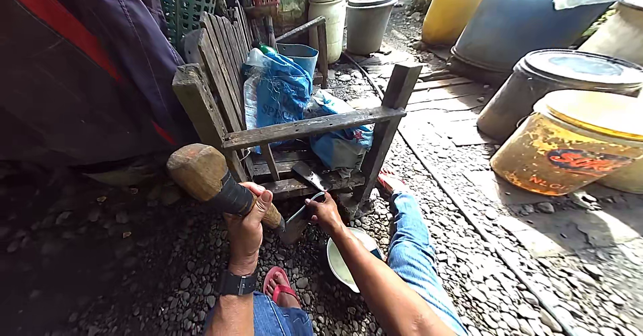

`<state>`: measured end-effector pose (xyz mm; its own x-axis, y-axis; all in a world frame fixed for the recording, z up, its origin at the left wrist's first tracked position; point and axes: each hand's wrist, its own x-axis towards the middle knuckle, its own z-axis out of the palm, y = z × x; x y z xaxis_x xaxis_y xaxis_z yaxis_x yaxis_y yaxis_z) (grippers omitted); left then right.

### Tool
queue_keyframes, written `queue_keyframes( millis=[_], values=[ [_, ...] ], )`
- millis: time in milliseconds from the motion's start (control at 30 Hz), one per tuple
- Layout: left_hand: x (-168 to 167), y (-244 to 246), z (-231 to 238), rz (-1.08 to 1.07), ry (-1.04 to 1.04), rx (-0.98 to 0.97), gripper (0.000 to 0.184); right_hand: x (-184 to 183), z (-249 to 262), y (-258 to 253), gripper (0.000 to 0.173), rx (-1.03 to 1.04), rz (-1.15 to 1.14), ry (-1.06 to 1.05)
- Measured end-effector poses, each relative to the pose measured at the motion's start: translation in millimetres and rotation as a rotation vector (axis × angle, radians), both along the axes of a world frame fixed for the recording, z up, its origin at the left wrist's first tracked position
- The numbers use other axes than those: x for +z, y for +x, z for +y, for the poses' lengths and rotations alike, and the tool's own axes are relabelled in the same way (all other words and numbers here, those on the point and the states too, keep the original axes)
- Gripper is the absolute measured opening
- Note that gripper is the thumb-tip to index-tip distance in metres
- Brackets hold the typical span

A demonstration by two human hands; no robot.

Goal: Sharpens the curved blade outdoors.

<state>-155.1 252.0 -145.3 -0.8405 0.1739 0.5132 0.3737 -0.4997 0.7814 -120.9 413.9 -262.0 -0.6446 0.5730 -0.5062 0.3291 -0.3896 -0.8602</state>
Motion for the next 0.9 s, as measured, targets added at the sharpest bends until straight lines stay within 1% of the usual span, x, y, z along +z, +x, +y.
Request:
queue_keyframes(
  millis=[133,167,233,267,300,333,400,467,533,567,700,733,767,800,833,867,900],
  values=[
    [1.0,0.6,-0.5,-0.017,-0.021,-0.007,0.014,-6.2,-2.1,-2.7,0.083,0.009,-0.013,0.073],
    [0.8,1.2,-1.0,-0.02,-0.03,-0.031,0.02,-5.9,-1.5,-3.2,0.082,0.026,-0.037,0.097],
    [-0.2,1.5,-0.8,-0.031,-0.071,-0.073,0.04,-5.3,0.2,-3.0,0.073,0.073,-0.071,0.122],
    [-0.4,1.7,0.0,-0.045,-0.115,-0.072,0.044,-5.3,0.4,-1.5,0.068,0.094,-0.077,0.12],
    [0.1,1.9,2.0,-0.068,-0.172,-0.049,0.042,-6.0,-0.2,-0.1,0.063,0.1,-0.068,0.11],
    [0.9,1.9,4.5,-0.099,-0.228,-0.011,0.032,-7.6,-0.5,1.4,0.059,0.1,-0.051,0.092],
    [1.5,2.1,8.4,-0.184,-0.277,0.073,0.012,-14.9,1.3,7.0,0.05,0.087,-0.002,0.033],
    [2.1,3.0,10.5,-0.264,-0.274,0.142,0.008,-24.6,8.8,18.6,0.042,0.081,0.0,-0.029],
    [3.2,2.6,11.5,-0.323,-0.226,0.169,0.011,-46.1,19.0,35.5,0.029,0.02,-0.102,-0.023],
    [3.6,1.6,11.7,-0.337,-0.201,0.172,0.012,-61.4,23.7,46.3,0.027,-0.014,-0.18,-0.014],
    [5.1,-1.4,17.6,-0.378,-0.158,0.244,0.014,-133.8,35.9,92.0,0.031,-0.102,-0.471,-0.172],
    [5.4,-1.8,19.9,-0.392,-0.149,0.269,0.014,-149.5,36.7,99.3,0.033,-0.094,-0.543,-0.167],
    [5.8,-2.4,22.4,-0.41,-0.14,0.293,0.014,-157.5,31.9,102.2,0.033,-0.098,-0.644,-0.079],
    [6.1,-3.3,24.9,-0.429,-0.131,0.313,0.013,-150.5,20.2,100.4,0.032,-0.134,-0.76,0.089],
    [6.3,-4.5,27.4,-0.446,-0.125,0.332,0.013,-116.2,11.7,100.6,0.032,-0.088,-0.84,0.203],
    [6.6,-5.8,29.4,-0.466,-0.12,0.346,0.013,-44.7,30.2,111.8,0.042,0.334,-0.839,0.028],
    [7.0,-7.1,31.3,-0.487,-0.114,0.358,0.013,12.1,32.7,113.0,0.045,0.559,-0.879,0.06]
  ],
)
